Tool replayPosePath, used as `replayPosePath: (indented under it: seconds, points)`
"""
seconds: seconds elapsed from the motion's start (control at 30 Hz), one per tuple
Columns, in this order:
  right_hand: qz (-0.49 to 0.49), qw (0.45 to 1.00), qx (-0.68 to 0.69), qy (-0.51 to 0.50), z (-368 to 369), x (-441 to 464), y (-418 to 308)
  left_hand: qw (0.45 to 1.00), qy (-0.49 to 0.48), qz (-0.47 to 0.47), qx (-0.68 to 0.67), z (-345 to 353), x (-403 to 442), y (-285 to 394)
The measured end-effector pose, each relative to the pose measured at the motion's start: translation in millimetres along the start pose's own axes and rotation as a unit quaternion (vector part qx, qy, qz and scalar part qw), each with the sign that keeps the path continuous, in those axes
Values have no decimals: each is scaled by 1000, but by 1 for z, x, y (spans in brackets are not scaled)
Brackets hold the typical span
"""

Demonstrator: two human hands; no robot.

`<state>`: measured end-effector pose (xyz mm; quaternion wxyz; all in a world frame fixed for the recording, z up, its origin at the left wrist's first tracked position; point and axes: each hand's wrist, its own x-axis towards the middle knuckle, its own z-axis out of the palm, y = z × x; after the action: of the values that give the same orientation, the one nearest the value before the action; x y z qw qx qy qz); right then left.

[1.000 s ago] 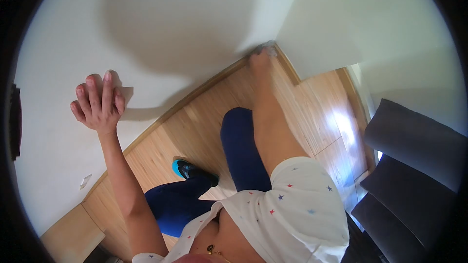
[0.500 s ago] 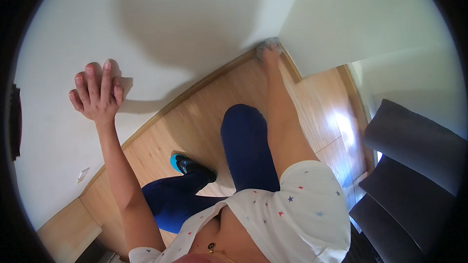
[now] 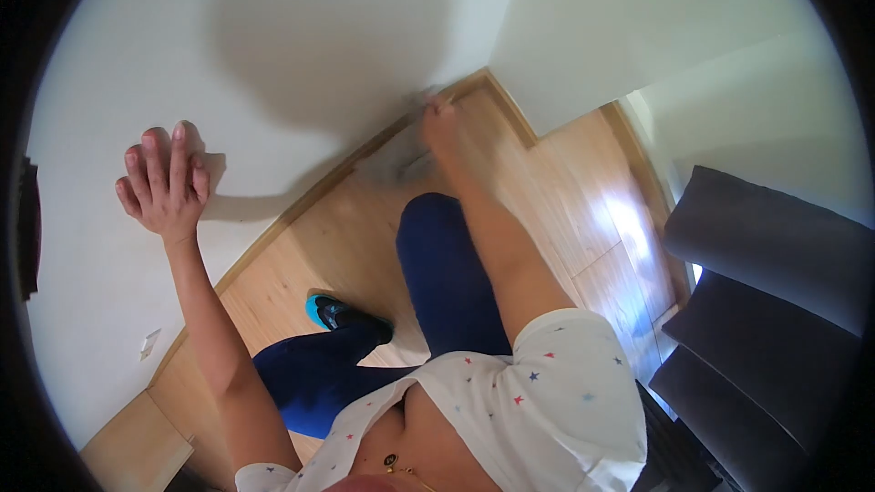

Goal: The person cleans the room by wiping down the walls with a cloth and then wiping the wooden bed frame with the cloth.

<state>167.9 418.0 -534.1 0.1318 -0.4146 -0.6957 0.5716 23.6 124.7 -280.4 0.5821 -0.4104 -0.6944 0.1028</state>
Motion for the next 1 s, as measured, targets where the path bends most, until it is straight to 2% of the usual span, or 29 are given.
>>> replayPosePath:
  seconds: [0.07, 0.1, 0.17, 0.23, 0.3, 0.37, 0.47, 0.57, 0.67, 0.87, 0.97, 1.0]
  points:
    - [-231, 961, -82, 127, -27, 16, -6, 1000, -5, -5, 0, 1, -2, 1]
    - [-250, 940, -201, 116, -37, 23, -7, 1000, -9, -6, 0, 1, -1, 2]
    - [-280, 857, -423, 92, -54, 41, -5, 1000, -11, -5, 4, 1, 0, 1]
    - [-364, 697, -611, 90, -69, 91, 82, 1000, -8, -3, 6, 1, -1, 0]
    - [-382, 565, -730, 44, -82, 102, 109, 1000, -3, -3, 4, 2, -1, 0]
    - [-343, 492, -799, -48, -102, 80, 95, 1000, -3, -1, 3, 2, -2, -1]
    - [-292, 502, -805, -120, -122, 56, 109, 1000, -6, 0, 4, 3, -2, 0]
    - [-357, 460, -808, -96, -158, 26, 133, 1000, -2, 2, 7, 5, -5, -1]
    - [-350, 483, -799, -74, -149, 44, 131, 1000, -9, 13, 21, 2, -4, -2]
    - [-257, 526, -804, -107, -92, 98, 64, 999, -23, 18, 37, 1, -5, -2]
    - [-313, 546, -776, -38, -111, 76, 105, 998, -30, 26, 43, 0, -6, -4]
    - [-309, 547, -777, -47, -125, 67, 127, 998, -30, 26, 43, 0, -6, -3]
